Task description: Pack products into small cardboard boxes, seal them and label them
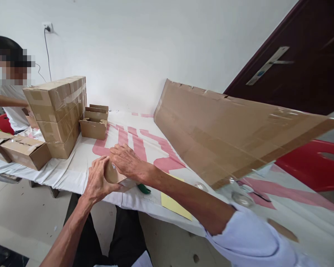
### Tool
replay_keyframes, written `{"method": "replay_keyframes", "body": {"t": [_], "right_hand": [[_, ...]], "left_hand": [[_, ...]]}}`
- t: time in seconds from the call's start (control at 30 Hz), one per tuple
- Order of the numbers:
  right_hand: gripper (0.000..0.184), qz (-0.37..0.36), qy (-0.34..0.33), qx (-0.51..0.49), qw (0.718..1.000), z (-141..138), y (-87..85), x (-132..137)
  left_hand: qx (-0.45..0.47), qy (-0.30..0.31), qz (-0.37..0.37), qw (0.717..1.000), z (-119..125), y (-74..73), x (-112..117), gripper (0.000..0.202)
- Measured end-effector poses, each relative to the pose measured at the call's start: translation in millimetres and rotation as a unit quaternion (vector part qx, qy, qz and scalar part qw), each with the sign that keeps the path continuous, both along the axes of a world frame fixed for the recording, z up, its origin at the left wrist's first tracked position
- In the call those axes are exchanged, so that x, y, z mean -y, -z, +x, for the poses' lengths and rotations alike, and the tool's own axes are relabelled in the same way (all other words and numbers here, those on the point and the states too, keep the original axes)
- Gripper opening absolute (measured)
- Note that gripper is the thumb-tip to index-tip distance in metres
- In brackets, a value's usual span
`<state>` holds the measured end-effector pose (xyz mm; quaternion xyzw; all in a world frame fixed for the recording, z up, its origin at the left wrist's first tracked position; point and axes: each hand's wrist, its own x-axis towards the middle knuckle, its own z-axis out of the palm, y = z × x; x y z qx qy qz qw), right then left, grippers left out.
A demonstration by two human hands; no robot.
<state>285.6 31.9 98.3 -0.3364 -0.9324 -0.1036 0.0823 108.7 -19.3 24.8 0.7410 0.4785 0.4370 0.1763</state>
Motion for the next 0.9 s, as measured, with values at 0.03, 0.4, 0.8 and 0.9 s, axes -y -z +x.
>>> {"method": "replay_keyframes", "body": {"t": [0.03, 0.4, 0.8, 0.9], "right_hand": [[0.019, -0.002, 0.002, -0.001, 1.000, 0.1, 1.9, -0.9], [0.017, -0.134, -0.018, -0.322, 0.937, 25.7, -41.8, 18.9], [0.016, -0.094, 0.340, -0.470, 0.809, 273.8, 51.0, 49.3], [0.010, -0.102, 0.385, -0.459, 0.795, 295.8, 104.1, 55.0]], "left_hand": [[-0.001, 0.001, 0.001, 1.000, 0.1, -0.4, 0.3, 0.093], [-0.008, 0.002, 0.013, 1.000, -8.6, -3.0, -4.3, 0.093], [0.136, -0.020, -0.167, 0.976, -112.4, 49.7, -35.5, 0.101], [0.161, -0.032, -0.154, 0.974, -118.8, 60.0, -33.5, 0.090]]}}
